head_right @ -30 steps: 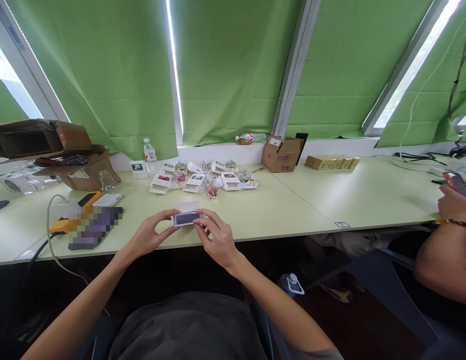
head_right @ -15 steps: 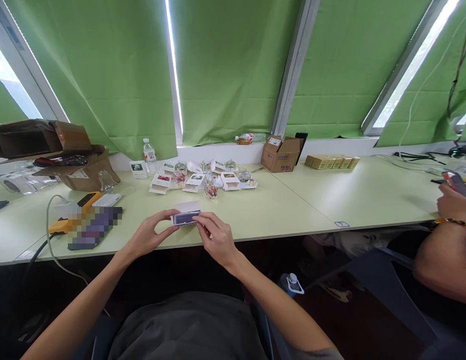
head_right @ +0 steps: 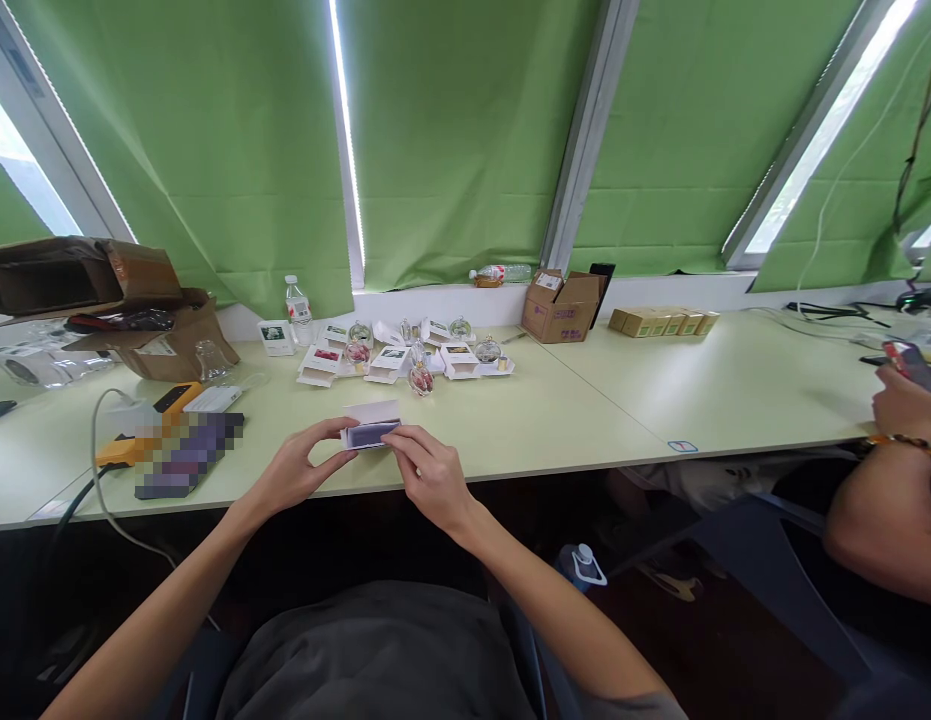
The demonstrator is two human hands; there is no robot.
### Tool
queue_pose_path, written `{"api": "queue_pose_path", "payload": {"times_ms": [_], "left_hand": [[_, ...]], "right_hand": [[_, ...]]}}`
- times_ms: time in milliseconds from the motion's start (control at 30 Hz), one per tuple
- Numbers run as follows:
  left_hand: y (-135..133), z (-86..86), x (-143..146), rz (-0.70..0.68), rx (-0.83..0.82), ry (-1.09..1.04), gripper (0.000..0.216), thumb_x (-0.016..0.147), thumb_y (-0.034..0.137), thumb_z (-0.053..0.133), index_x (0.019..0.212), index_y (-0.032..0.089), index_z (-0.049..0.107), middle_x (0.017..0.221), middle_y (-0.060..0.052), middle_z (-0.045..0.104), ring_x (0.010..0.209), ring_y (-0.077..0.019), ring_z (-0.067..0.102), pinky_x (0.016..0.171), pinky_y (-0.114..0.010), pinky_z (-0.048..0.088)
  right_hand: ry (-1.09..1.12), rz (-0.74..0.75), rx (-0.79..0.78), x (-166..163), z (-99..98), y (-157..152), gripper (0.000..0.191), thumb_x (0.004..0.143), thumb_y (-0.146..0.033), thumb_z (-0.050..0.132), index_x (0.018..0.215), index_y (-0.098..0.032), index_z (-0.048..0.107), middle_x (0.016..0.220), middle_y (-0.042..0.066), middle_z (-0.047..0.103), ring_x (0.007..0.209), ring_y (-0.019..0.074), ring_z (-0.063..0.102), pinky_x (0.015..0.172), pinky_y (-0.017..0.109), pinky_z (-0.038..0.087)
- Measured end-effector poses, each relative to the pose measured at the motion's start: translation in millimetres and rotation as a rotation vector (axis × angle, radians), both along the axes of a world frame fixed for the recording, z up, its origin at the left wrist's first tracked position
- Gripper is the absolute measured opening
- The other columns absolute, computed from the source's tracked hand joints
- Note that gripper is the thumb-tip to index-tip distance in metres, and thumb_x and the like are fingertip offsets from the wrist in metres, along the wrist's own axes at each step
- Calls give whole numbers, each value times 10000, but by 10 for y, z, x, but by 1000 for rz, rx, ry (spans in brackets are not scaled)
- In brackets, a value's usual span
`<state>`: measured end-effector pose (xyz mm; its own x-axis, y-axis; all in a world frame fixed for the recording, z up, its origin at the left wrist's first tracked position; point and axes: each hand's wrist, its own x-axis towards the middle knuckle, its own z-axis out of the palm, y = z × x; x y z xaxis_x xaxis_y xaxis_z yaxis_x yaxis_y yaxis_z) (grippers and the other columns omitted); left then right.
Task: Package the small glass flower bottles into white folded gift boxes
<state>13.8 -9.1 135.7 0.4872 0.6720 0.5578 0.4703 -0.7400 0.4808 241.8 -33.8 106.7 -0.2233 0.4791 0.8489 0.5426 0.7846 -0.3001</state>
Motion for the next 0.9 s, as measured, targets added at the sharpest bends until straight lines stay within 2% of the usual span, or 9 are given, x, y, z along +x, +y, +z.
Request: {"api": "queue_pose_path", "payload": {"times_ms": [200, 300, 500, 600, 733, 833, 900], "left_hand": [[7, -5, -7, 0, -14, 0, 337, 914, 348, 558, 1237, 252, 548, 1207, -55, 647, 1038, -208, 624, 922, -363, 506], [16, -11, -10, -3, -34, -16, 343, 912, 357, 561, 1239, 253, 548, 1209, -57, 646, 1024, -209, 631, 918, -368, 513], [51, -23, -37, -10, -57, -63, 359, 907, 357, 571, 1249, 251, 548, 1233, -51, 633, 1060, -208, 622, 959, -368, 499], [57, -9, -56, 8, -74, -77, 360, 905, 369, 573, 1243, 246, 554, 1222, -51, 637, 1057, -215, 626, 957, -378, 502], [54, 21, -68, 11, -105, -94, 354, 914, 370, 555, 1245, 243, 553, 1218, -54, 640, 1055, -216, 633, 956, -381, 508], [59, 27, -67, 5, -109, -107, 349, 909, 364, 562, 1237, 243, 556, 1215, -52, 641, 1051, -211, 637, 956, -379, 512], [68, 16, -64, 5, -102, -108, 359, 892, 358, 589, 1233, 248, 557, 1218, -48, 637, 1053, -210, 635, 959, -382, 514]], "right_hand": [[-7, -11, -17, -6, -8, 15, 314, 945, -121, 467, 1171, -251, 642, 1083, 69, 674, 1034, 191, 647, 838, 320, 569], [1, -17, -30, -12, -7, 2, 308, 941, -137, 479, 1177, -252, 640, 1128, 74, 660, 1028, 195, 647, 765, 296, 584], [26, -9, -90, -23, -2, -44, 376, 923, -173, 521, 1287, -258, 564, 1256, 79, 603, 723, 116, 652, 631, 263, 599], [20, 7, -95, -27, -6, -49, 406, 924, -169, 516, 1317, -267, 540, 1291, 77, 591, 788, 131, 665, 637, 265, 606], [0, 18, -97, -35, -3, -49, 468, 924, -165, 508, 1378, -273, 485, 1353, 71, 560, 975, 173, 666, 659, 265, 619], [-30, 23, -101, -38, 8, -52, 467, 927, -173, 497, 1383, -276, 485, 1386, 57, 537, 1150, 211, 606, 727, 283, 626], [-39, 21, -101, -38, 12, -55, 467, 928, -175, 495, 1385, -275, 484, 1399, 55, 526, 1197, 222, 578, 779, 304, 623]]}}
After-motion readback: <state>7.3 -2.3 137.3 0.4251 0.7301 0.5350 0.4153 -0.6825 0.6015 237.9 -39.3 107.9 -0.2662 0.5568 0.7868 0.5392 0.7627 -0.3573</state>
